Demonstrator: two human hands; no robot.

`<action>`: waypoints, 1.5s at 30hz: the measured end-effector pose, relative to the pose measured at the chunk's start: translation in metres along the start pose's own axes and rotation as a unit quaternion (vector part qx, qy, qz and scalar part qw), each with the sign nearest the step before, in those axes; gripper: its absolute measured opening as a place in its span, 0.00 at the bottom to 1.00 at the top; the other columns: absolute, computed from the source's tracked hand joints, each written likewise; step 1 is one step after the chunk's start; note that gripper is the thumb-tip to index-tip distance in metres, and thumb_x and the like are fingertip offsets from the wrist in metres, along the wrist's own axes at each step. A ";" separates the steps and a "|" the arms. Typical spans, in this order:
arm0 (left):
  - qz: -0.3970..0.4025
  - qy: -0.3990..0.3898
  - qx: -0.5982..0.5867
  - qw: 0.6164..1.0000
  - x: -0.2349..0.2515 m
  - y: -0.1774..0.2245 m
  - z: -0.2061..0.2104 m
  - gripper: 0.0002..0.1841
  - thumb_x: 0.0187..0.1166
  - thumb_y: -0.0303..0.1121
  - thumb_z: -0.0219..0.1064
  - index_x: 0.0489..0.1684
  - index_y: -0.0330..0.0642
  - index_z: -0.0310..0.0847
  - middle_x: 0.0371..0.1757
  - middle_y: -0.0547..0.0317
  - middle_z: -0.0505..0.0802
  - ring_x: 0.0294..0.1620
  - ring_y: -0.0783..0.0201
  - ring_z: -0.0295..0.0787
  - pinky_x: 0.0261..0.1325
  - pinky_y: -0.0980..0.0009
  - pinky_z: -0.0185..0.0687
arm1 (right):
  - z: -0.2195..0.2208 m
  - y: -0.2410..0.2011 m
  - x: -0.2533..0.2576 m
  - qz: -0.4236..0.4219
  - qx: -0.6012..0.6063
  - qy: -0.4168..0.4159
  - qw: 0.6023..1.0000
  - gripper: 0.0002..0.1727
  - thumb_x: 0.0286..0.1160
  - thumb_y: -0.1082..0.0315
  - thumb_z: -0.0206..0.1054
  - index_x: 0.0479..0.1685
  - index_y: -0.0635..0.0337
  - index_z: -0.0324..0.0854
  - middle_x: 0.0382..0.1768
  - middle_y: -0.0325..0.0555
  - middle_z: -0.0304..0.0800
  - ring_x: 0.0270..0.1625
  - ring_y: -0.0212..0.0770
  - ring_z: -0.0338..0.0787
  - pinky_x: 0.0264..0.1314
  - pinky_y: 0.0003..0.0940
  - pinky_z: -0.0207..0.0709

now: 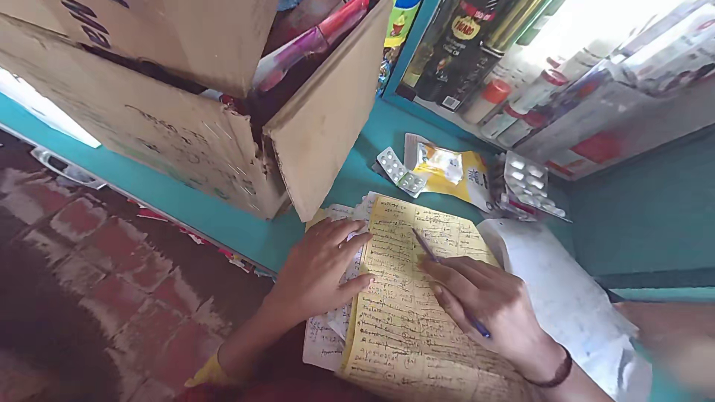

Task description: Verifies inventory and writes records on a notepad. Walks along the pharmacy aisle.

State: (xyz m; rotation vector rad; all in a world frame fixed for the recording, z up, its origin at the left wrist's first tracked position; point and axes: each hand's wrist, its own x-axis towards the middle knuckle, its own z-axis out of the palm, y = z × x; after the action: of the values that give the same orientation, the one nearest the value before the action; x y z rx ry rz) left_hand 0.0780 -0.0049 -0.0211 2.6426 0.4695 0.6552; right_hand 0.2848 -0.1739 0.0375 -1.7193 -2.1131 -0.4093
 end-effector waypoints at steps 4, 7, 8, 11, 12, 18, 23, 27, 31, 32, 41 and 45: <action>-0.001 -0.004 0.005 1.000 0.001 -0.001 0.000 0.30 0.80 0.60 0.57 0.69 0.49 0.85 0.76 0.54 0.85 0.80 0.53 0.78 0.83 0.47 0.66 | 0.021 0.001 -0.009 -0.018 -0.023 0.041 0.999 0.14 0.86 0.62 0.54 0.50 0.61 0.82 0.33 0.51 0.94 0.31 0.44 0.91 0.30 0.33 0.78; 0.000 -0.005 0.009 1.000 0.000 -0.001 0.000 0.30 0.80 0.60 0.57 0.69 0.49 0.85 0.76 0.55 0.85 0.80 0.54 0.78 0.83 0.47 0.67 | 0.029 0.004 -0.015 -0.027 -0.012 0.055 0.998 0.12 0.88 0.61 0.55 0.48 0.58 0.79 0.39 0.51 0.96 0.37 0.45 0.92 0.34 0.33 0.79; 0.000 -0.006 0.011 1.000 0.000 0.000 -0.001 0.30 0.80 0.60 0.57 0.69 0.49 0.85 0.76 0.55 0.85 0.80 0.54 0.78 0.83 0.47 0.67 | 0.030 0.004 -0.016 -0.030 -0.007 0.055 0.998 0.12 0.89 0.61 0.55 0.48 0.57 0.80 0.41 0.51 0.97 0.39 0.45 0.93 0.36 0.33 0.80; -0.002 -0.008 0.007 1.000 0.001 0.000 -0.001 0.30 0.79 0.60 0.59 0.70 0.49 0.85 0.76 0.56 0.85 0.79 0.54 0.78 0.83 0.48 0.67 | 0.031 0.006 -0.018 -0.028 0.006 0.054 0.998 0.11 0.88 0.62 0.56 0.46 0.56 0.82 0.44 0.50 0.98 0.41 0.46 0.94 0.38 0.34 0.81; -0.004 -0.008 0.004 1.000 0.001 0.000 -0.001 0.30 0.79 0.60 0.59 0.70 0.49 0.86 0.76 0.56 0.85 0.80 0.55 0.78 0.84 0.47 0.67 | 0.031 0.007 -0.018 -0.025 0.009 0.051 0.998 0.11 0.88 0.62 0.56 0.47 0.56 0.82 0.45 0.50 0.98 0.42 0.46 0.94 0.38 0.34 0.80; -0.009 -0.012 -0.002 1.000 0.002 0.000 -0.003 0.30 0.79 0.60 0.60 0.70 0.49 0.85 0.77 0.56 0.85 0.80 0.56 0.77 0.84 0.47 0.66 | 0.031 0.007 -0.019 -0.017 0.020 0.046 0.999 0.11 0.89 0.62 0.56 0.50 0.54 0.83 0.47 0.49 0.97 0.42 0.46 0.94 0.39 0.35 0.80; -0.007 -0.007 0.004 1.000 0.001 0.000 -0.003 0.30 0.79 0.60 0.59 0.69 0.49 0.86 0.76 0.57 0.85 0.80 0.56 0.78 0.83 0.47 0.67 | 0.032 0.006 -0.019 -0.010 0.027 0.049 0.998 0.12 0.89 0.59 0.56 0.49 0.53 0.83 0.48 0.48 0.97 0.43 0.45 0.94 0.38 0.34 0.79; -0.007 -0.006 0.002 1.000 0.001 0.000 -0.003 0.30 0.79 0.60 0.60 0.70 0.50 0.86 0.76 0.57 0.85 0.80 0.56 0.78 0.83 0.46 0.67 | 0.031 0.005 -0.020 -0.012 0.028 0.046 0.998 0.12 0.89 0.61 0.56 0.49 0.53 0.85 0.48 0.49 0.97 0.42 0.46 0.93 0.38 0.34 0.79; -0.002 0.001 0.002 1.000 0.000 -0.001 -0.001 0.30 0.79 0.61 0.60 0.70 0.50 0.86 0.76 0.57 0.85 0.79 0.56 0.78 0.83 0.47 0.67 | 0.031 0.005 -0.020 -0.012 0.028 0.047 0.998 0.12 0.89 0.61 0.55 0.50 0.53 0.85 0.48 0.49 0.97 0.42 0.46 0.93 0.39 0.35 0.79; -0.001 0.002 0.002 1.000 0.000 -0.001 -0.001 0.30 0.78 0.61 0.59 0.70 0.50 0.86 0.77 0.57 0.85 0.79 0.56 0.78 0.83 0.47 0.67 | 0.030 0.004 -0.020 -0.011 0.026 0.047 0.998 0.12 0.89 0.61 0.55 0.50 0.53 0.84 0.48 0.49 0.97 0.42 0.45 0.93 0.39 0.34 0.79; 0.001 -0.001 -0.001 1.000 0.000 -0.001 -0.001 0.30 0.79 0.60 0.59 0.70 0.49 0.86 0.77 0.56 0.85 0.80 0.55 0.78 0.83 0.47 0.67 | 0.029 0.002 -0.020 -0.007 0.032 0.055 0.998 0.10 0.89 0.62 0.56 0.47 0.56 0.80 0.46 0.50 0.97 0.41 0.44 0.94 0.40 0.33 0.81; -0.003 -0.001 -0.003 1.000 0.000 -0.001 -0.001 0.30 0.78 0.60 0.60 0.69 0.49 0.86 0.76 0.57 0.85 0.80 0.56 0.78 0.83 0.47 0.67 | 0.028 0.001 -0.021 -0.007 0.041 0.053 0.998 0.10 0.88 0.62 0.57 0.46 0.56 0.80 0.46 0.51 0.97 0.41 0.44 0.94 0.39 0.33 0.81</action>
State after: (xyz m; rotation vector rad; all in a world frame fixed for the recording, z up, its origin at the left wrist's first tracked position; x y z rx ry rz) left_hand 0.0773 -0.0040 -0.0202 2.6353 0.4753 0.6518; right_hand 0.2860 -0.1787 0.0031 -1.6015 -2.0395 -0.4026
